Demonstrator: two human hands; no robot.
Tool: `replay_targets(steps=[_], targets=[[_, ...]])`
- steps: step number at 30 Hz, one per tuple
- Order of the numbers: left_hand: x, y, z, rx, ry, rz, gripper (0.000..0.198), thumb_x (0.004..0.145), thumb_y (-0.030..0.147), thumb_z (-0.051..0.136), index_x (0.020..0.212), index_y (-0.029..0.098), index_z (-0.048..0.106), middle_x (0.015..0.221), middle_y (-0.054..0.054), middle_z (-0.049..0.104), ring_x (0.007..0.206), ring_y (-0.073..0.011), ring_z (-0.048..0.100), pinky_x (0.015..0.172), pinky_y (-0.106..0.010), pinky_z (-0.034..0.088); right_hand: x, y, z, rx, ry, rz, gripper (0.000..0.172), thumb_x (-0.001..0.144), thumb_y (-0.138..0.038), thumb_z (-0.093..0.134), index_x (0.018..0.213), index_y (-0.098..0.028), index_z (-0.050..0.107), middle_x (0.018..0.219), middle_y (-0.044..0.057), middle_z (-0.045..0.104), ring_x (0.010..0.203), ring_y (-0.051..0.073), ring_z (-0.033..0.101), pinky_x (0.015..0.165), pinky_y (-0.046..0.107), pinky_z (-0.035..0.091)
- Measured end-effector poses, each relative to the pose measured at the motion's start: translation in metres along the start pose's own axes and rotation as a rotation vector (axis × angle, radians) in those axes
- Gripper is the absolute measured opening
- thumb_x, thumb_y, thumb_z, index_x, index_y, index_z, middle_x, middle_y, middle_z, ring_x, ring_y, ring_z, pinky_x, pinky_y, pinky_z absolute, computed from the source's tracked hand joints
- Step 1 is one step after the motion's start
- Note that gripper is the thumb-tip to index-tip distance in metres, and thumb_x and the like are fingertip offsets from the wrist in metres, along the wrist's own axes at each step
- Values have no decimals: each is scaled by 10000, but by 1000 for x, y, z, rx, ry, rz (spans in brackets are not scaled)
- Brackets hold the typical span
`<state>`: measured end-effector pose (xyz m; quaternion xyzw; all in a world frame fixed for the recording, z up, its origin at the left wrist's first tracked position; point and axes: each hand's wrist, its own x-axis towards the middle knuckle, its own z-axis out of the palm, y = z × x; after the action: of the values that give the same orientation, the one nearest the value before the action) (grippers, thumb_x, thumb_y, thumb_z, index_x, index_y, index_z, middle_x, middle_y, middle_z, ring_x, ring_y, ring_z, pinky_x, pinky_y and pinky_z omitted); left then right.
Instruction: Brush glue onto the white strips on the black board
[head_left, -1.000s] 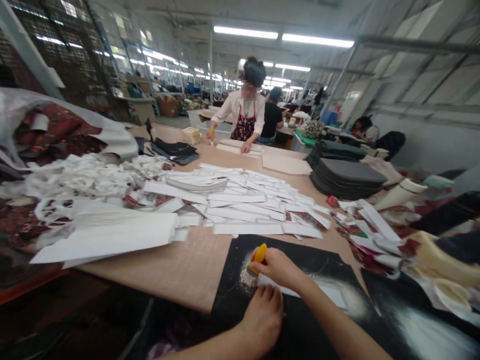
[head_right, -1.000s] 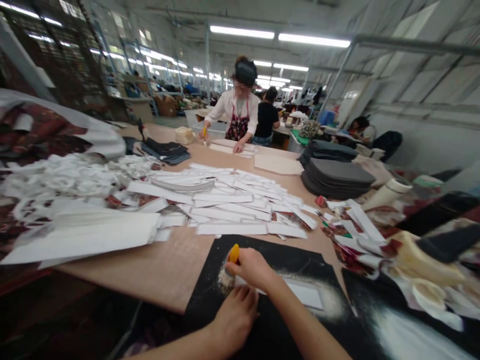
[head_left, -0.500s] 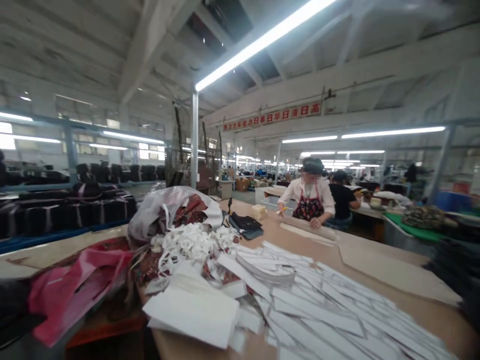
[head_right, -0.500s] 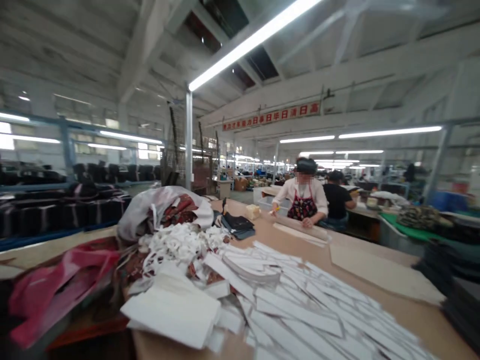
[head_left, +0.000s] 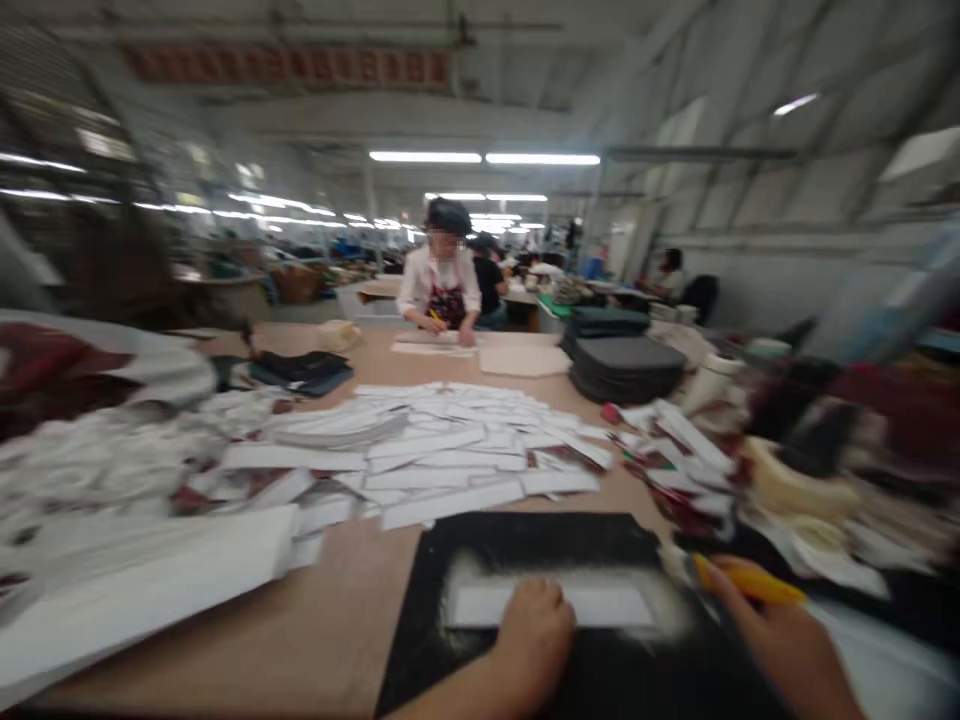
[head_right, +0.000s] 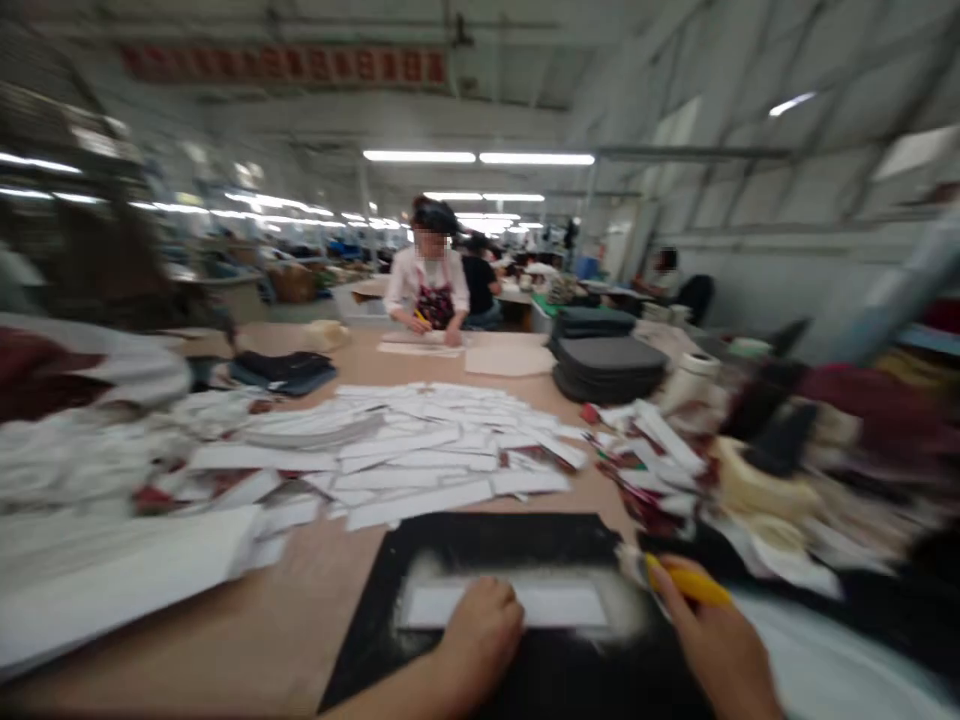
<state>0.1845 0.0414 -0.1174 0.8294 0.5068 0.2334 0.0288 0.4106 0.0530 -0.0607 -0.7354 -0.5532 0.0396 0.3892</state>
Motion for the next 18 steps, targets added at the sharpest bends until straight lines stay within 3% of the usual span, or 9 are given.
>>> replay_targets(steps=[3,6,11,18], targets=[[11,28,8,-82,-226,248,88,816,189,547,754,160,602,820,-58,594,817,-194,541,731,-334,454,-33,32,-43,-29,-16,128,376,795,-549,445,899,-234,623,811,35,675,754,226,638,659,325,480],[29,46,12,-77,-306,307,112,839,186,492,827,152,598,889,-72,587,874,-218,525,764,-355,436,-43,32,-49,52,-11,128,397,795,-555,411,894,-225,609,840,43,684,785,227,642,687,309,471],[41,63,23,-40,-363,282,168,843,133,432,844,129,600,920,-101,578,902,-238,512,774,-364,415,-53,28,-44,162,45,90,330,819,-503,436,887,-224,599,893,43,668,866,214,622,787,305,456],[47,61,25,-139,-387,116,207,830,130,413,788,137,616,874,-87,596,875,-198,534,764,-292,396,-58,40,-30,284,95,125,338,827,-484,457,952,-202,594,948,63,655,867,217,618,805,334,468]])
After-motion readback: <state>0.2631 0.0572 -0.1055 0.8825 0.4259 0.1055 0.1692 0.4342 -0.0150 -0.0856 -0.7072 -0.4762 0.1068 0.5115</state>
